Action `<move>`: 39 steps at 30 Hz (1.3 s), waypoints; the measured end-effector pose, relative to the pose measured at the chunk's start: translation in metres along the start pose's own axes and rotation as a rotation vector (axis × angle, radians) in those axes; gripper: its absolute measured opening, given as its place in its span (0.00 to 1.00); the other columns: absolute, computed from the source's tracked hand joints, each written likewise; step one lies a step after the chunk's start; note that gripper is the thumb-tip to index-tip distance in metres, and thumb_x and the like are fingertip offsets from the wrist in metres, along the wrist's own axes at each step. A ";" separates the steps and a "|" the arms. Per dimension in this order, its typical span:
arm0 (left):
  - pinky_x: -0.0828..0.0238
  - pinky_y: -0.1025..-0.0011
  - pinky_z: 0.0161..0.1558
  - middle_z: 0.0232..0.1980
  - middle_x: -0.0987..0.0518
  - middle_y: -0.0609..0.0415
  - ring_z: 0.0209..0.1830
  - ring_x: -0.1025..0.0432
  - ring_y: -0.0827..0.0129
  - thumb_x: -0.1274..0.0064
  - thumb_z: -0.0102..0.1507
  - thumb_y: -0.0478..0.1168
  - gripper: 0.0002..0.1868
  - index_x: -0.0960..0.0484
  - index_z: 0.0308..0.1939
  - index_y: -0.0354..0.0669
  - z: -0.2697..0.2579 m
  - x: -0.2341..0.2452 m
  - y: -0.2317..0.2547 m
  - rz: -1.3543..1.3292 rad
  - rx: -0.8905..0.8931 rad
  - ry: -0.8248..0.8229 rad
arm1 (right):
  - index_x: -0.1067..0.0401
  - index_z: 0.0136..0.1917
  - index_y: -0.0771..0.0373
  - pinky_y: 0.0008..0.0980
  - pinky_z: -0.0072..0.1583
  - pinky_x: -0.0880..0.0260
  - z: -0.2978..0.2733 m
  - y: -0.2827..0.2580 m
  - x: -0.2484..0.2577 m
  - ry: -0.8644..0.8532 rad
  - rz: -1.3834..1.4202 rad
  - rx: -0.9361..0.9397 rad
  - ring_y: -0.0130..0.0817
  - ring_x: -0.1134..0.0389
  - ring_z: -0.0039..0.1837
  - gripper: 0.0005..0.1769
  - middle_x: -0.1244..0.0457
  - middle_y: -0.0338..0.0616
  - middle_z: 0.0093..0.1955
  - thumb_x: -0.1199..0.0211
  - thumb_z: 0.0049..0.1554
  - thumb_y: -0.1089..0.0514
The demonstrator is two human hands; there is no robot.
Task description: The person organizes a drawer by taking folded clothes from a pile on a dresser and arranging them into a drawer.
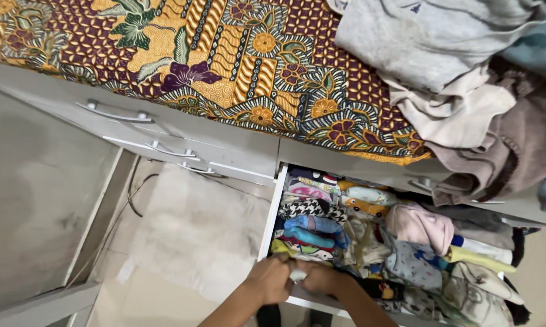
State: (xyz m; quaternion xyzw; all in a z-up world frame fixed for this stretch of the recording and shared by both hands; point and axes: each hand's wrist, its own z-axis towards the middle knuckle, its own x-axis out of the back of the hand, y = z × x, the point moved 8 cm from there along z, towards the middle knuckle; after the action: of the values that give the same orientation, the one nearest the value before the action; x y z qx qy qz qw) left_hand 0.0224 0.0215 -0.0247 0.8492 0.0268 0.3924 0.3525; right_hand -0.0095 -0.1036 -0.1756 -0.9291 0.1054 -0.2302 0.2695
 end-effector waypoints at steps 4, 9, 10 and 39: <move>0.24 0.53 0.52 0.54 0.20 0.41 0.53 0.23 0.47 0.42 0.57 0.40 0.15 0.15 0.44 0.36 0.031 -0.037 -0.031 0.073 0.146 -0.159 | 0.39 0.74 0.48 0.40 0.67 0.35 0.008 0.011 -0.001 -0.041 -0.041 -0.028 0.45 0.33 0.67 0.35 0.35 0.51 0.66 0.40 0.55 0.43; 0.24 0.55 0.53 0.50 0.18 0.38 0.52 0.22 0.47 0.42 0.59 0.43 0.13 0.13 0.41 0.37 0.043 -0.068 -0.051 0.088 0.199 -0.212 | 0.37 0.71 0.52 0.40 0.67 0.34 0.017 0.012 -0.003 -0.047 -0.040 0.007 0.45 0.32 0.66 0.35 0.34 0.52 0.65 0.38 0.55 0.39; 0.24 0.55 0.53 0.50 0.17 0.38 0.52 0.22 0.47 0.43 0.59 0.43 0.14 0.13 0.42 0.37 0.045 -0.073 -0.056 0.089 0.211 -0.210 | 0.36 0.71 0.52 0.40 0.66 0.34 0.018 0.010 -0.004 -0.049 -0.041 0.017 0.45 0.32 0.66 0.35 0.34 0.52 0.65 0.38 0.55 0.39; 0.38 0.55 0.62 0.60 0.30 0.42 0.64 0.38 0.50 0.29 0.44 0.42 0.45 0.29 0.63 0.36 0.039 -0.007 0.007 0.123 0.049 0.060 | 0.26 0.53 0.63 0.50 0.55 0.33 -0.088 -0.047 0.149 0.988 -0.238 0.172 0.59 0.32 0.53 0.27 0.33 0.56 0.51 0.29 0.38 0.61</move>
State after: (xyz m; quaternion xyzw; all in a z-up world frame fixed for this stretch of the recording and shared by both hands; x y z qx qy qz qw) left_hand 0.0424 -0.0085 -0.0418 0.8454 -0.0051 0.4379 0.3057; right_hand 0.0815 -0.1517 -0.0283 -0.6895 0.0942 -0.6785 0.2351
